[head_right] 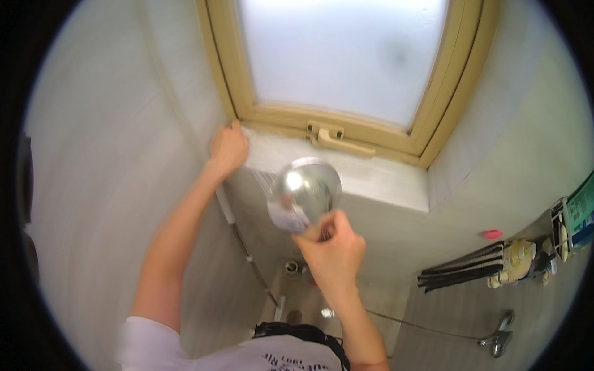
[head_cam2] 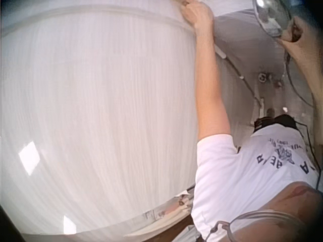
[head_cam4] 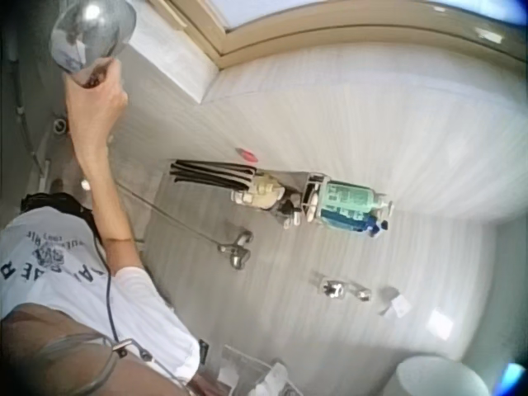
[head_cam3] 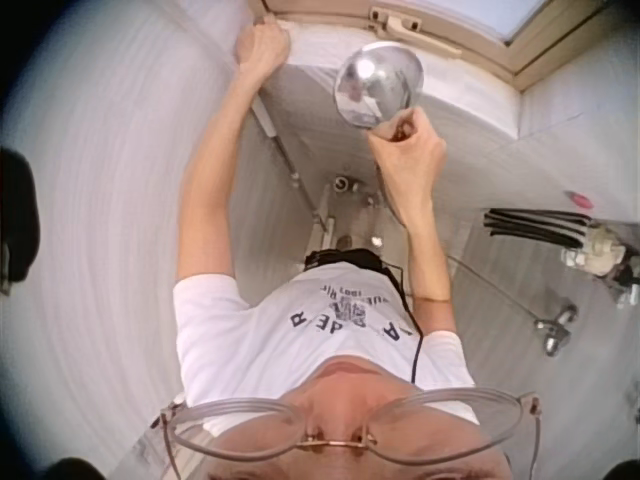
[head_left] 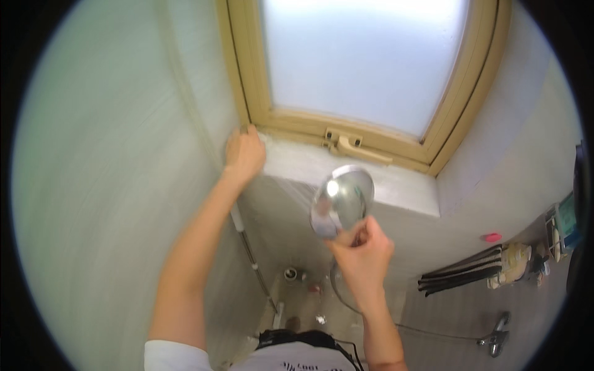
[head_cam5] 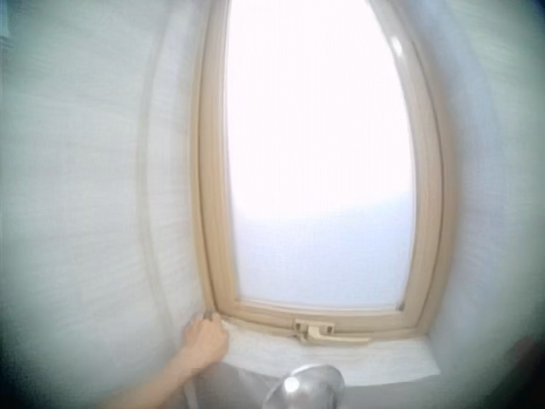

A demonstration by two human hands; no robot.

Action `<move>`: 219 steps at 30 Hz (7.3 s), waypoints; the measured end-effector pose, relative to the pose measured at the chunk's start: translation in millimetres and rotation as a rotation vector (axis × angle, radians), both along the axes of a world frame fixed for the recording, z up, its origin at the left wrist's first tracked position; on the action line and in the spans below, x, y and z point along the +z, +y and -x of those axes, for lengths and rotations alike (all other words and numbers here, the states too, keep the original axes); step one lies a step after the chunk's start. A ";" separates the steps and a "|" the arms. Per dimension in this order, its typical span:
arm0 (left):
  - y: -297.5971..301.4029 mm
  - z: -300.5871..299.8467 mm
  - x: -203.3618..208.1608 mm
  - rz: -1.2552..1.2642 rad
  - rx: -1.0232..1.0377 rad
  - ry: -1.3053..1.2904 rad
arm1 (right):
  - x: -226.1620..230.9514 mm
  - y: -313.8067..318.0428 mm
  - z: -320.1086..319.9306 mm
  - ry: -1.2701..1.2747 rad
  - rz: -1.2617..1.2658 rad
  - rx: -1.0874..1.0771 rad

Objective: The person cleans a bathroom window and sill using a cloth and a handheld showerhead. They wipe the glass and frame, rinse the area with water, and dry the surfaces with a cloth and paper towel.

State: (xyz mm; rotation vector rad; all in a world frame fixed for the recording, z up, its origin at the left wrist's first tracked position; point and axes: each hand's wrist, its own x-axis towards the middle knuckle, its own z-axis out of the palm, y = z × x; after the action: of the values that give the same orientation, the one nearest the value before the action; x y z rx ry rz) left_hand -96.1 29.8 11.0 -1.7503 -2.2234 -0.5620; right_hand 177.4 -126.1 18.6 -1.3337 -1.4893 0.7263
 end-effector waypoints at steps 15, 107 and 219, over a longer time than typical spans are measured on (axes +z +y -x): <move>-11.8 7.1 -6.5 0.093 -0.057 0.089 | 15.9 14.8 19.8 0.048 -0.080 0.044; 123.2 -213.5 79.8 -0.820 -1.046 0.651 | 37.1 -44.5 -81.9 0.018 -0.246 -0.595; -16.8 -355.7 -214.6 -0.160 -1.513 0.789 | -134.9 -171.9 -224.4 0.153 0.112 -0.663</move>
State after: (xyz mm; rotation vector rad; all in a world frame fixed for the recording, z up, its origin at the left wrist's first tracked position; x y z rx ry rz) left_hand 259.5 13.0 -203.7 -2.6021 -0.1106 -0.1525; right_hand 401.8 -298.0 -116.2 -1.6871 -0.8099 0.4640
